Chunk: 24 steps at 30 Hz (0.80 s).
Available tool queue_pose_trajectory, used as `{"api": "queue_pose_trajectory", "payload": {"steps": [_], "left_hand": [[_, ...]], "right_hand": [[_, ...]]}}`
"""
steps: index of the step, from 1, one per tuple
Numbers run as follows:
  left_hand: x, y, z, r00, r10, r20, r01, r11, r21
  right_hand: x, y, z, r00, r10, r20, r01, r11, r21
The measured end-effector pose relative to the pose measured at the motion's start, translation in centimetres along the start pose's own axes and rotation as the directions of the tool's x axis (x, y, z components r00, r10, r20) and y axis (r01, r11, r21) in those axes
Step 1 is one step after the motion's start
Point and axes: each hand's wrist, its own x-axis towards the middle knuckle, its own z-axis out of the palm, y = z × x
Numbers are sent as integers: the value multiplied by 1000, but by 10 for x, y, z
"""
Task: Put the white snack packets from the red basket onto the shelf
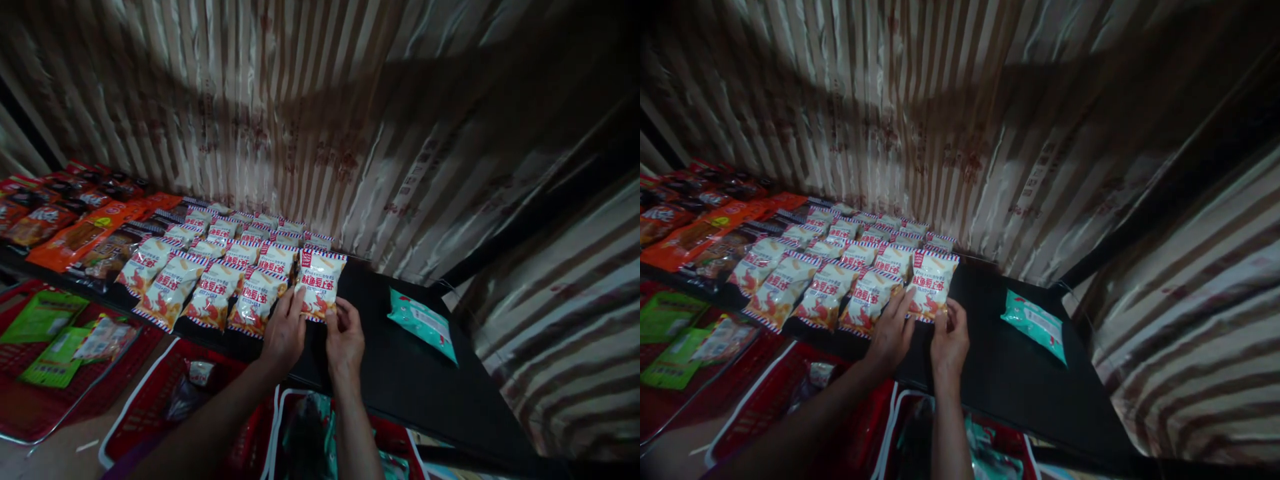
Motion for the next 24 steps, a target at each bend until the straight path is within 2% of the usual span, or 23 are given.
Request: {"api": "queue_pose_trajectory", "payload": {"steps": [4,7,12,18,24], "left_hand": [[-1,-2,7,999,36,-19,-33,990,135],[-6,-5,14,995,77,-58,-66,982,176],[-8,-7,18,990,118,-77,-100,973,206],[-7,-7,19,990,99,-101,-75,973,219],[-7,-7,17,982,143,-120,-113,967,228]], "right_hand": [[3,3,0,1000,0,2,0,994,-110],[2,2,-3,1000,-16,17,20,973,-230],[0,-4,-6,999,-8,37,25,884,-467],[0,-1,-3,999,-5,54,32,857,-514],[-1,1,0,998,1,67,36,832,-554]]}}
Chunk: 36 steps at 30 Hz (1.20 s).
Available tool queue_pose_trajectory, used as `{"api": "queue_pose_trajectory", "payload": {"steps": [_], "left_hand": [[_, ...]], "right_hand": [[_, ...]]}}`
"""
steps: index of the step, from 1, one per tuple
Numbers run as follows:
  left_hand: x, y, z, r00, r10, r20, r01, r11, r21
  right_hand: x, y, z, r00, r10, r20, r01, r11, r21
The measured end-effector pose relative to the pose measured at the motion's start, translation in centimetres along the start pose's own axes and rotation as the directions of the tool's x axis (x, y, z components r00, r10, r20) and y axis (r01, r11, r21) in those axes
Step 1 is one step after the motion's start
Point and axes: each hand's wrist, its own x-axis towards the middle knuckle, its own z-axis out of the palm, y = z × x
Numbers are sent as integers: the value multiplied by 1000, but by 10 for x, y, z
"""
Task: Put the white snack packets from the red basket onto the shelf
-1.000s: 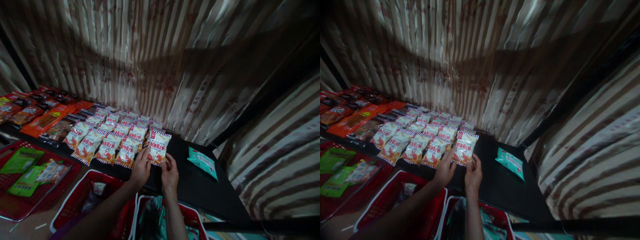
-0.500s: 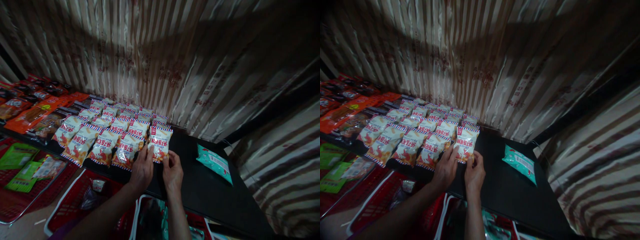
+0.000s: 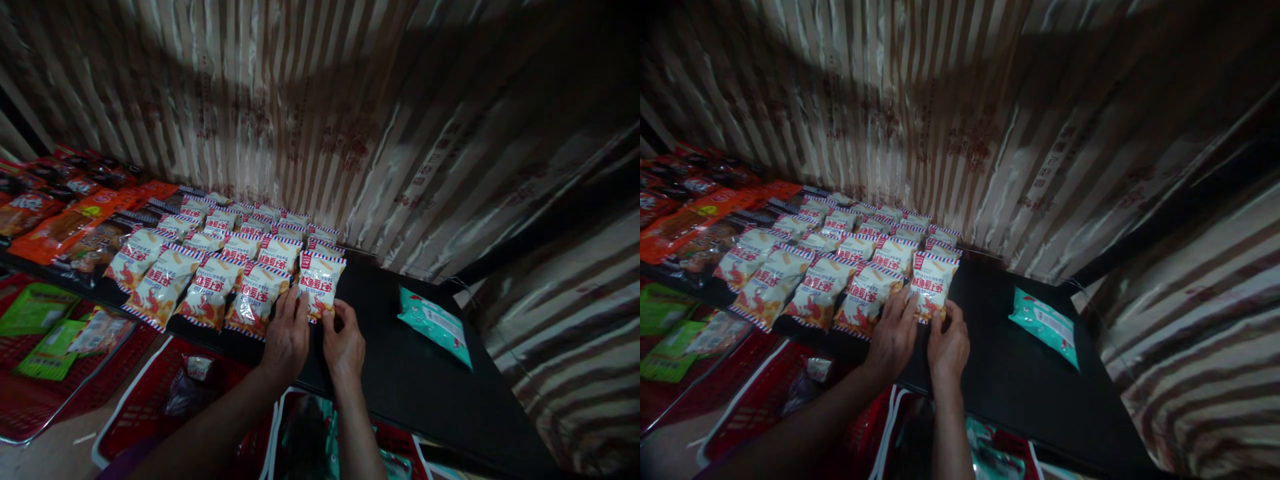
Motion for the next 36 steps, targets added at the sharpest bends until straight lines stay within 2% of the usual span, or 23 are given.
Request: {"api": "queue_pose_trajectory", "payload": {"steps": [5,13,15,19,24,26,28,30,32,33,34,35,36], "left_hand": [[0,-2,-1,1000,18,-3,-18,1000,-24],[-2,-3,0,1000,16,-2,-16,996,-83],[-1,-3,-4,1000,21,23,-19,995,-98],[-4,0,-17,993,62,101,-48,990,-135],[-16,8,-40,959,204,195,-153,956,-252],[-22,10,-49,925,271,268,-190,937,-293],[-31,6,-59,871,329,364,-214,922,-322],[-44,-2,-68,791,391,471,-229,903,-364],[-64,-15,-77,686,401,608,-169,900,-402],[-75,-23,-81,634,350,689,-91,919,-383],[-87,-33,-84,559,280,780,10,939,-344],[-99,-43,-86,465,148,873,138,962,-236],[-109,-55,-87,423,63,904,190,969,-156]], "right_hand": [[-2,-1,1,999,-33,3,33,999,-33],[-3,1,1,996,-91,-8,91,996,7],[-5,0,-1,992,-120,-28,120,993,-17],[-9,-6,-8,963,-227,-145,224,974,-37],[-19,-22,-19,925,-302,-230,314,949,13],[-28,-30,-22,912,-342,-229,359,933,36],[-39,-38,-23,897,-389,-210,410,910,62],[-55,-44,-23,889,-429,-161,446,890,90],[-75,-47,-21,874,-482,-58,485,866,120],[-87,-48,-18,856,-517,15,511,849,136],[-100,-48,-13,826,-555,99,539,829,152],[-113,-47,-7,787,-586,190,564,810,163],[-126,-45,1,744,-602,288,579,797,172]]}}
